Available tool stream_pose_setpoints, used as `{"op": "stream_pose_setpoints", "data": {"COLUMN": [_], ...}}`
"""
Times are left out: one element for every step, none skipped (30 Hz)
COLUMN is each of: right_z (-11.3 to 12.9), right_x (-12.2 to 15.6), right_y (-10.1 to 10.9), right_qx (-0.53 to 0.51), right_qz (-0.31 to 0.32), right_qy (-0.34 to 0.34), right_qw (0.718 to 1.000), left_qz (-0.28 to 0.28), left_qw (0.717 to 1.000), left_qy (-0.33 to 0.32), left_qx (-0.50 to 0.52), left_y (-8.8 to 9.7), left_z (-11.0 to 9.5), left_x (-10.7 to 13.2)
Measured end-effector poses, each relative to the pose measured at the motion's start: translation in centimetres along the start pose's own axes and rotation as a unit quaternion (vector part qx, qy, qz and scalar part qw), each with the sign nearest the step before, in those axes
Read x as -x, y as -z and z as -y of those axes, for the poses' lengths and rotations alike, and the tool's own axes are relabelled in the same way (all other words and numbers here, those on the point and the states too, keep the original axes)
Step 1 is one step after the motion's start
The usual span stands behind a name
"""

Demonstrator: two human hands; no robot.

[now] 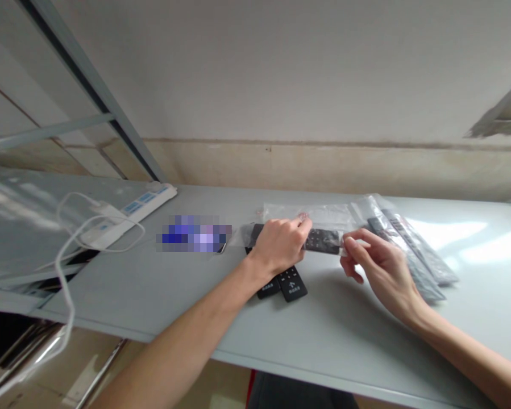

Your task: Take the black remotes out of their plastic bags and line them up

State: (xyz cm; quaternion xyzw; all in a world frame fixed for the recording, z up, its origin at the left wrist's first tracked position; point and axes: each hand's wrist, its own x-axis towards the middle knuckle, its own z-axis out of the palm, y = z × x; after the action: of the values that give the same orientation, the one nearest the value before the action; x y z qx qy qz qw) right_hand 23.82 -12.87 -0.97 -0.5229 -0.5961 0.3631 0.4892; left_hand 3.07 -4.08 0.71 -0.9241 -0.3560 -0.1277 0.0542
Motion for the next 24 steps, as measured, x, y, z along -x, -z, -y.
{"op": "stream_pose_setpoints", "data": {"right_z": [-0.03, -0.05, -0.08, -0.10, -0.12, -0.13, -0.13, -0.12, -0.10, -0.08, -0.05, -0.04, -0.03, -0.03, -0.04, -0.05, -0.07, -0.09, -0.11, -0.13, -0.15, -0.16, -0.18, -0.20], "right_x": [0.01, 0.02, 0.03, 0.04, 0.05, 0.06, 0.07, 0.09, 0.11, 0.12, 0.12, 0.12, 0.10, 0.07, 0.04, 0.02, 0.00, 0.00, 0.01, 0.02, 0.05, 0.07, 0.09, 0.11], "right_y": [-0.01, -0.01, -0.01, -0.01, -0.01, 0.00, 0.01, 0.03, 0.04, 0.06, 0.08, 0.09, 0.11, 0.13, 0.14, 0.15, 0.17, 0.18, 0.18, 0.19, 0.19, 0.19, 0.19, 0.19], "right_qx": [0.003, 0.007, 0.010, 0.013, 0.015, 0.017, 0.018, 0.018, 0.019, 0.020, 0.021, 0.021, 0.023, 0.024, 0.025, 0.026, 0.027, 0.029, 0.030, 0.031, 0.031, 0.029, 0.025, 0.020], "right_qz": [0.003, 0.005, 0.008, 0.011, 0.013, 0.016, 0.018, 0.021, 0.023, 0.026, 0.029, 0.032, 0.034, 0.038, 0.040, 0.044, 0.048, 0.053, 0.060, 0.066, 0.073, 0.078, 0.083, 0.087], "right_qy": [-0.001, -0.003, -0.006, -0.008, -0.010, -0.013, -0.015, -0.017, -0.019, -0.020, -0.021, -0.021, -0.019, -0.017, -0.015, -0.015, -0.015, -0.016, -0.018, -0.020, -0.022, -0.023, -0.026, -0.028], "right_qw": [1.000, 1.000, 1.000, 1.000, 1.000, 1.000, 1.000, 0.999, 0.999, 0.999, 0.999, 0.999, 0.999, 0.999, 0.999, 0.999, 0.998, 0.998, 0.998, 0.997, 0.997, 0.996, 0.996, 0.996], "left_qz": [0.000, -0.001, -0.001, -0.001, -0.002, -0.003, -0.003, -0.004, -0.006, -0.009, -0.012, -0.015, -0.017, -0.019, -0.020, -0.021, -0.022, -0.022, -0.021, -0.020, -0.018, -0.015, -0.013, -0.012], "left_qw": [1.000, 1.000, 1.000, 1.000, 1.000, 1.000, 1.000, 1.000, 1.000, 1.000, 1.000, 1.000, 1.000, 1.000, 1.000, 1.000, 1.000, 1.000, 1.000, 1.000, 1.000, 1.000, 1.000, 1.000], "left_qy": [-0.003, -0.004, -0.005, -0.005, -0.006, -0.006, -0.007, -0.009, -0.011, -0.011, -0.012, -0.012, -0.013, -0.014, -0.015, -0.016, -0.014, -0.013, -0.010, -0.008, -0.006, -0.005, -0.005, -0.005], "left_qx": [-0.002, -0.003, -0.003, -0.003, -0.003, -0.003, -0.002, -0.002, -0.002, -0.002, -0.001, 0.000, 0.002, 0.003, 0.004, 0.005, 0.005, 0.006, 0.006, 0.006, 0.007, 0.007, 0.007, 0.007], "left_y": [-0.09, -0.18, -0.28, -0.37, -0.44, -0.49, -0.52, -0.54, -0.55, -0.55, -0.55, -0.55, -0.55, -0.55, -0.54, -0.51, -0.48, -0.44, -0.38, -0.32, -0.26, -0.20, -0.16, -0.13], "left_z": [0.02, 0.04, 0.06, 0.09, 0.11, 0.14, 0.16, 0.18, 0.21, 0.23, 0.25, 0.26, 0.27, 0.27, 0.27, 0.27, 0.26, 0.26, 0.25, 0.24, 0.23, 0.21, 0.19, 0.18], "left_x": [-0.02, -0.04, -0.06, -0.07, -0.07, -0.06, -0.06, -0.05, -0.04, -0.03, -0.03, -0.02, -0.02, -0.02, -0.03, -0.03, -0.04, -0.05, -0.06, -0.07, -0.07, -0.07, -0.06, -0.04]}}
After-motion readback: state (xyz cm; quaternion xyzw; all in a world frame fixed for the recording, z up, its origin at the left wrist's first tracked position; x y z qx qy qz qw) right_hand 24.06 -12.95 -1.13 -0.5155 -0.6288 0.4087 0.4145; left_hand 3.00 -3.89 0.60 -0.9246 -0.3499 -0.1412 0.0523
